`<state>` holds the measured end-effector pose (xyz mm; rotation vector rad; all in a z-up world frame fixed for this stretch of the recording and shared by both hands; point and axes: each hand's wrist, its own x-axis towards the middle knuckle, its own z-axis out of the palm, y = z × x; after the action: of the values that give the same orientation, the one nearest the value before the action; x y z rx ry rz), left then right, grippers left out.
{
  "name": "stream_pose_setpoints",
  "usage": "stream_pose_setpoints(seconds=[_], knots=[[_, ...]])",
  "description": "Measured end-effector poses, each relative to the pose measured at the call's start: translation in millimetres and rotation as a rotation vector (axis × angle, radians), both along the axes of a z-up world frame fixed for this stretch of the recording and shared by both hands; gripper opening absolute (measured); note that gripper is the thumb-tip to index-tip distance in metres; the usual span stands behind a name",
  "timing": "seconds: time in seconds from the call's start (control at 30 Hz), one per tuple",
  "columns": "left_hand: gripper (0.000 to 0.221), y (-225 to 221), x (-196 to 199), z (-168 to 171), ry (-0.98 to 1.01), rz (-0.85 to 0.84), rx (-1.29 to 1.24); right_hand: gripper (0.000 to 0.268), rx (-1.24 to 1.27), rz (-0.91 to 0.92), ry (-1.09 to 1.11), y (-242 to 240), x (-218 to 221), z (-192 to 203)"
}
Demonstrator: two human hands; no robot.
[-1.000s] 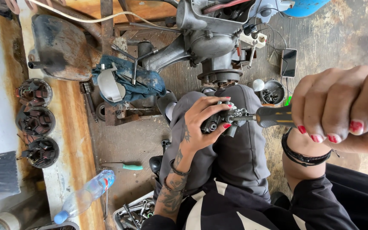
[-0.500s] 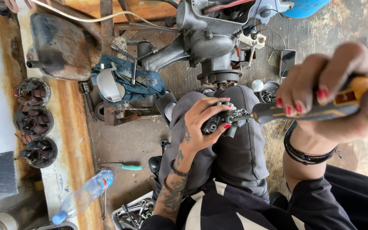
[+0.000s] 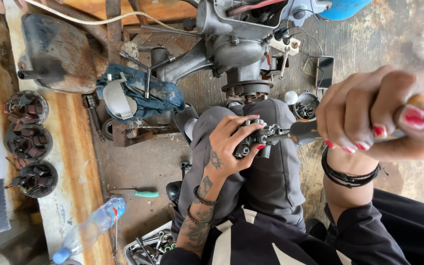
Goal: The person sits on the floor and uses a screwdriver to loosen and remove screws from a small mechanical component held in their left hand. They repeatedly adjust the part and continue unscrewing until the component is fully disassembled.
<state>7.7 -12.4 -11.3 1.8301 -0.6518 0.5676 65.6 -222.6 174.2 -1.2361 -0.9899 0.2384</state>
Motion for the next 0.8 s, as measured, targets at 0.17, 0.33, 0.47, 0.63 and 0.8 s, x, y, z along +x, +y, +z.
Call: stream_pose_setpoints(seconds=[0.17,0.33,0.47,0.63,0.8], knots=[[0.029,3.6,0.3,1.4,0.057,-0.070,-0.059,0.022,0.160,0.092,-0.159,11.1,-0.9,-19.5],[0.030,-2.3,2.3,0.3,0.034,-0.022,-0.071,0.042,0.048,-0.064,-0.075,19.4,-12.0,-5.9],[0.027,1.3,-1.6,-4.2,0.049,-0.041,-0.052,0.015,0.032,-0.013,-0.125,13.3,-13.6,-7.9],[0.031,2.8,-1.1,-1.2,0.039,-0.053,-0.069,0.060,0.271,0.101,-0.151,24.4,-4.2,-16.5],[0.037,1.8,-0.1,1.2,0.041,-0.044,-0.057,0.041,0.287,0.284,-0.117,19.0,5.1,-25.6]])
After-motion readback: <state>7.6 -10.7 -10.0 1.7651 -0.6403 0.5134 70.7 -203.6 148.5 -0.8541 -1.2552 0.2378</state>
